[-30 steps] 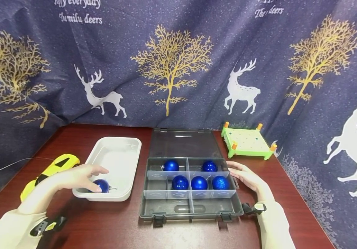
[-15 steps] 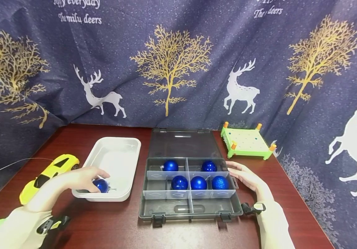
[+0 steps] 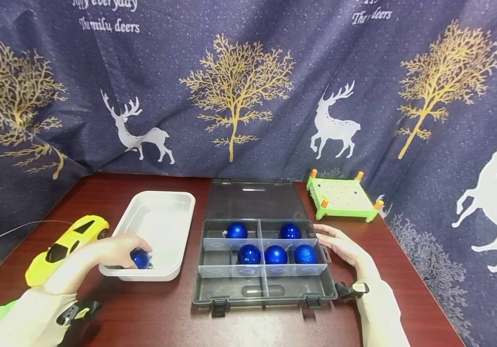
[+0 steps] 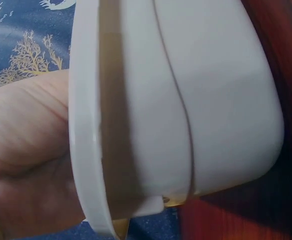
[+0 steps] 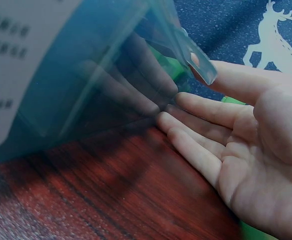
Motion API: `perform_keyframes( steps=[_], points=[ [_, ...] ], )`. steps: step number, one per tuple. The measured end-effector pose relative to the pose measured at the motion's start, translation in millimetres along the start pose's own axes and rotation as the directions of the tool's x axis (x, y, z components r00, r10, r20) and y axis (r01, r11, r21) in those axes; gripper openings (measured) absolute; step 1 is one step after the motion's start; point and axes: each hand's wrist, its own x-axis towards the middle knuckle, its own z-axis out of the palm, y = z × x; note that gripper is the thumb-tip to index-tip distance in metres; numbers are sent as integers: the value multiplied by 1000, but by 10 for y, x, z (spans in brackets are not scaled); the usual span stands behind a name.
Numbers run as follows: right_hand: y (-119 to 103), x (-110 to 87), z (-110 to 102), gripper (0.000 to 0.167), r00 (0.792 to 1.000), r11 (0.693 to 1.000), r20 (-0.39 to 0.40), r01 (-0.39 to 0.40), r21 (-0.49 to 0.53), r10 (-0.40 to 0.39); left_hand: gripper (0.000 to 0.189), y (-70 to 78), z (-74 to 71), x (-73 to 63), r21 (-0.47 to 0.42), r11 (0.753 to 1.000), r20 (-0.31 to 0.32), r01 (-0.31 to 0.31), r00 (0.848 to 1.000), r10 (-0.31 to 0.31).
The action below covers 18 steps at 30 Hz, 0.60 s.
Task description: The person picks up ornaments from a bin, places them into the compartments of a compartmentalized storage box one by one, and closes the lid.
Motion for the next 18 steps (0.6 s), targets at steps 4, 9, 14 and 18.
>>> perform_keyframes(
  steps=[4,9,14,18],
  points=[
    [-4,4,4,59,1000,1000,-8,-6,-3,6,38,4,-2,1,-4,1000,-5,3,1000,-3],
    [7,12,1,59,1000,1000,2,4,-6,-4,40,-5,-8,-2,-9,1000,-17,-1,1000,0],
    [4,-3,4,58,1000,1000,-13,3,-19,-4,45,-18,-30,1,-48,999,-47,-25,999,22],
    [1,-9,3,59,1000,999,-25,-5,-40,4,50,-24,-61,-14,-78,995,-110,-69,992,60]
  ],
)
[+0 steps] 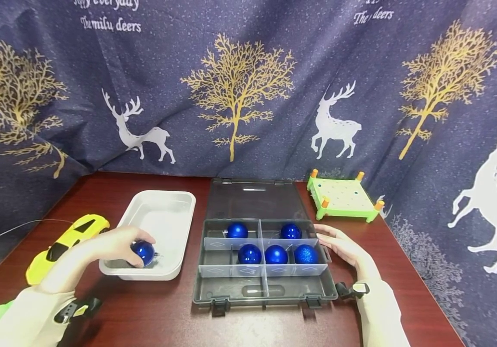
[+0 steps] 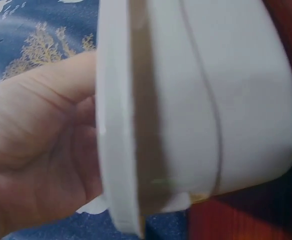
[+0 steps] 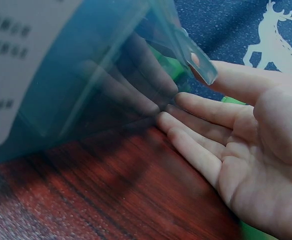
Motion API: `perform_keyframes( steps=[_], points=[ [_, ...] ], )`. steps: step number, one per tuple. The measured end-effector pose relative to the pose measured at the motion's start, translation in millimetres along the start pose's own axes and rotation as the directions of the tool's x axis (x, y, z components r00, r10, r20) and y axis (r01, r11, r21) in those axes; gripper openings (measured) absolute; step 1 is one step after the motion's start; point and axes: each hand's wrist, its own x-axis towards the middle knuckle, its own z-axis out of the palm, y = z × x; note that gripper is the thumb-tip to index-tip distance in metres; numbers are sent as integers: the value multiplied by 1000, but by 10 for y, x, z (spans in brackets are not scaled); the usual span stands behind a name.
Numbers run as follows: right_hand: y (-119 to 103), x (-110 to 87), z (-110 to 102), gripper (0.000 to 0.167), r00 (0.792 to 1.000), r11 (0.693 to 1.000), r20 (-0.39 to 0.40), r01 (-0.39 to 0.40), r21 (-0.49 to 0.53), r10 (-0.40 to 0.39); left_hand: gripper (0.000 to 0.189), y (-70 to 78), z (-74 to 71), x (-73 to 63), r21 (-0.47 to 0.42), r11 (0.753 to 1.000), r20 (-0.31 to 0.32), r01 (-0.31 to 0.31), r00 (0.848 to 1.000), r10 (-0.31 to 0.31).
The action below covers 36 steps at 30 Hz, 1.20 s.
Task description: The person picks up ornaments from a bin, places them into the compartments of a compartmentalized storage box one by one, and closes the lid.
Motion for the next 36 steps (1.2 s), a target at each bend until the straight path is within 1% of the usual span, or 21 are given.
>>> perform_keyframes(
  steps=[2,4,7,9,12,14,15,17,19,22,24,25,26,27,29,31,35,36],
  points=[
    [-2,3,2,59,1000,1000,-4,-6,-10,6,53,5,-23,-9,-6,1000,-44,-29,999,29],
    [-4,4,0,60,1000,1000,-9,-14,-19,14,54,12,-46,-15,1,998,-96,-58,994,58],
    [-3,7,-4,60,999,999,-17,-29,-27,28,54,38,-80,-21,13,995,-175,-100,979,100],
    [4,12,-6,60,999,999,-18,-33,-30,32,54,63,-100,-22,25,992,-235,-121,964,124],
    [19,14,-11,60,1000,999,-8,-24,-27,24,54,93,-113,4,41,989,-331,-144,932,150],
    [26,14,-13,59,1000,1000,-5,-19,-23,19,55,113,-113,29,31,989,-391,-148,909,148],
    [28,12,-12,59,1000,1000,-5,-15,-21,15,57,123,-109,45,21,989,-416,-143,899,139],
    [27,12,-11,59,1000,1000,-6,-15,-16,15,58,143,-98,81,5,990,-467,-143,875,129],
    [20,11,-6,59,1000,1000,-7,-16,-12,16,59,168,-89,112,-4,988,-508,-153,852,130],
    [9,10,-1,59,1000,1000,-7,-23,-10,23,58,206,-73,171,28,982,-567,-188,806,171],
    [3,8,0,59,1000,1000,-6,-29,-10,29,58,239,-65,207,24,977,-590,-211,786,185],
    [1,8,-1,59,1000,1000,-3,-30,-10,30,58,257,-59,224,19,975,-598,-221,779,188],
    [0,8,-2,59,1000,999,0,-31,-8,31,58,276,-52,242,5,973,-601,-229,777,186],
    [-2,9,-3,59,1000,1000,3,-31,-6,31,58,294,-43,262,-13,971,-599,-237,779,182],
    [-1,11,-6,59,1000,1000,6,-27,-4,27,58,327,-18,300,-41,966,-586,-256,789,185],
    [-2,12,-10,59,1000,1000,14,-23,4,23,57,363,13,338,-28,961,-570,-277,794,212],
    [-9,11,-7,59,1000,1000,13,-18,7,18,55,444,86,401,10,950,-553,-312,790,265],
    [-11,10,-6,59,1000,1000,15,-17,7,17,55,470,105,415,5,948,-548,-318,792,268]
  ],
)
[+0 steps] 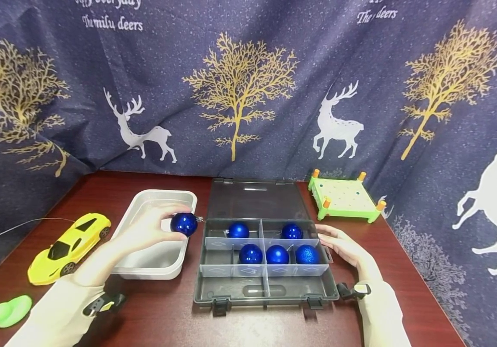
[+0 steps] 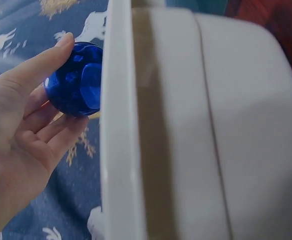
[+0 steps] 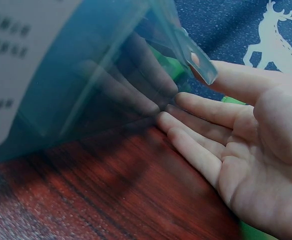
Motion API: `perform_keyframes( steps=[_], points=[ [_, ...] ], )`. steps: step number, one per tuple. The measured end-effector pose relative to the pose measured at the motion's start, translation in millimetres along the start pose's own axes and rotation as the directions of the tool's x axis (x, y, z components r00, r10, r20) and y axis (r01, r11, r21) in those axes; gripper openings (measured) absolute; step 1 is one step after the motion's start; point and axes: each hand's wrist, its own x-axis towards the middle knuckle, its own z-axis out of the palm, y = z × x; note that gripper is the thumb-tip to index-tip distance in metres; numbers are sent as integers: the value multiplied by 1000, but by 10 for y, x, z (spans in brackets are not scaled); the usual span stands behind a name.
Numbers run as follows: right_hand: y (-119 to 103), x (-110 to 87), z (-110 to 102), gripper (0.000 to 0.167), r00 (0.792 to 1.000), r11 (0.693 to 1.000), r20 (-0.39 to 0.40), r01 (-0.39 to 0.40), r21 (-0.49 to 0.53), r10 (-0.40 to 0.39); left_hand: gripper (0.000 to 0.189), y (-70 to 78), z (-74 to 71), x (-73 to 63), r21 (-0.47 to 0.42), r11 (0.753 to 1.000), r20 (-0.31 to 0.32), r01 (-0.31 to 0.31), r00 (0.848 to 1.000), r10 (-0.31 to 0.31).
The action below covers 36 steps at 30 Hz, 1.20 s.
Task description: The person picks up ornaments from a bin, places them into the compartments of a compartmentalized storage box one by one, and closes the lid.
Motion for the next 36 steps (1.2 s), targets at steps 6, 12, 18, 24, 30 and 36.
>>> perform_keyframes(
  steps=[6,12,18,24,30,36],
  points=[
    [-3,1,11,60,1000,1000,-13,2,-21,-3,57,119,173,62,15,999,80,32,996,-33],
    [-1,-2,14,59,1000,1000,-19,2,-17,-2,56,212,292,151,33,999,153,-20,988,15],
    [18,15,-3,59,1000,1000,-4,19,13,-19,57,290,379,210,26,998,226,-49,973,42],
    [29,25,-6,59,1000,1000,-9,-4,7,4,57,313,468,226,8,999,277,-40,960,37],
    [21,18,-1,59,1000,1000,-12,-11,7,11,56,339,522,230,30,998,333,-47,942,34],
    [24,15,-7,59,1000,1000,-5,4,7,-4,55,352,546,237,52,998,370,-46,929,23]
  ],
)
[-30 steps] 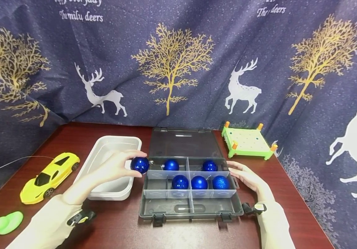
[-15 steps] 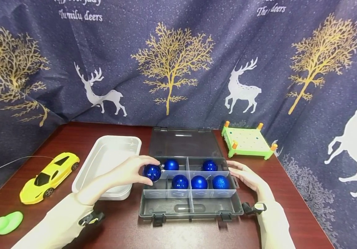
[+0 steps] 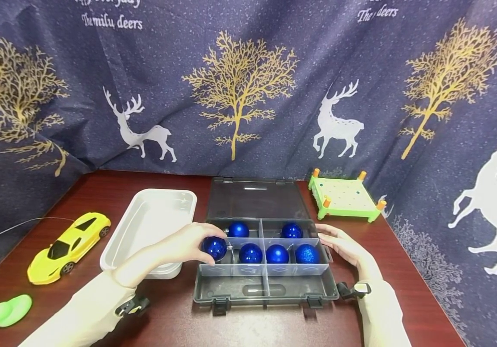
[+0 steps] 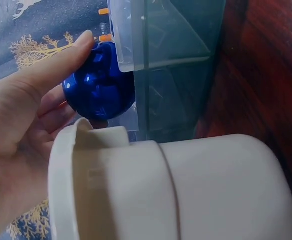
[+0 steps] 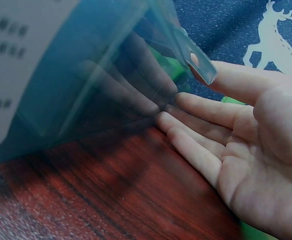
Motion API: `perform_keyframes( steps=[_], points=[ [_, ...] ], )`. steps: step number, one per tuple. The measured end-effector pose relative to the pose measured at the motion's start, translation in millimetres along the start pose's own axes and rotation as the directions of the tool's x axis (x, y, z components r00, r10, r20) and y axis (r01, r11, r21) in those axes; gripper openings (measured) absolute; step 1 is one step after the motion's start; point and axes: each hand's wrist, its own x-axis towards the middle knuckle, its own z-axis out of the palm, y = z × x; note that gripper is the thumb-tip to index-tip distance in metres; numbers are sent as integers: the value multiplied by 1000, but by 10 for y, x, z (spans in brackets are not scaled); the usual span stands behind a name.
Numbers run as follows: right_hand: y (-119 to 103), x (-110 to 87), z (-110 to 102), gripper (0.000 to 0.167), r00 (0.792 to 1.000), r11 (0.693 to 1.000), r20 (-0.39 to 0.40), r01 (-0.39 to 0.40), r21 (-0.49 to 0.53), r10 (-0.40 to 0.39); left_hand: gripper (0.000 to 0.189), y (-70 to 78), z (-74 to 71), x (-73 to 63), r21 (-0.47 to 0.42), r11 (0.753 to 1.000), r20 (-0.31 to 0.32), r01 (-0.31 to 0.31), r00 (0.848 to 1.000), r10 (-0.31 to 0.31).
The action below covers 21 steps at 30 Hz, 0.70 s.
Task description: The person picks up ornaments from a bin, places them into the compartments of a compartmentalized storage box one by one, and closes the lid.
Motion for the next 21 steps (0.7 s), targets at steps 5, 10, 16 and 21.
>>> perform_keyframes(
  steps=[5,10,16,21],
  points=[
    [14,11,-6,58,1000,1000,17,15,9,-15,57,4,6,12,-19,999,51,26,998,-25],
    [27,13,-9,58,1000,1000,8,3,0,-3,58,0,22,13,-31,999,78,45,996,-43],
    [22,18,-9,58,999,1000,17,29,1,-29,60,5,21,21,-27,998,89,53,995,-50],
    [28,26,-5,57,1000,1000,13,13,-8,-13,60,1,35,27,-14,998,96,63,993,-62]
  ],
)
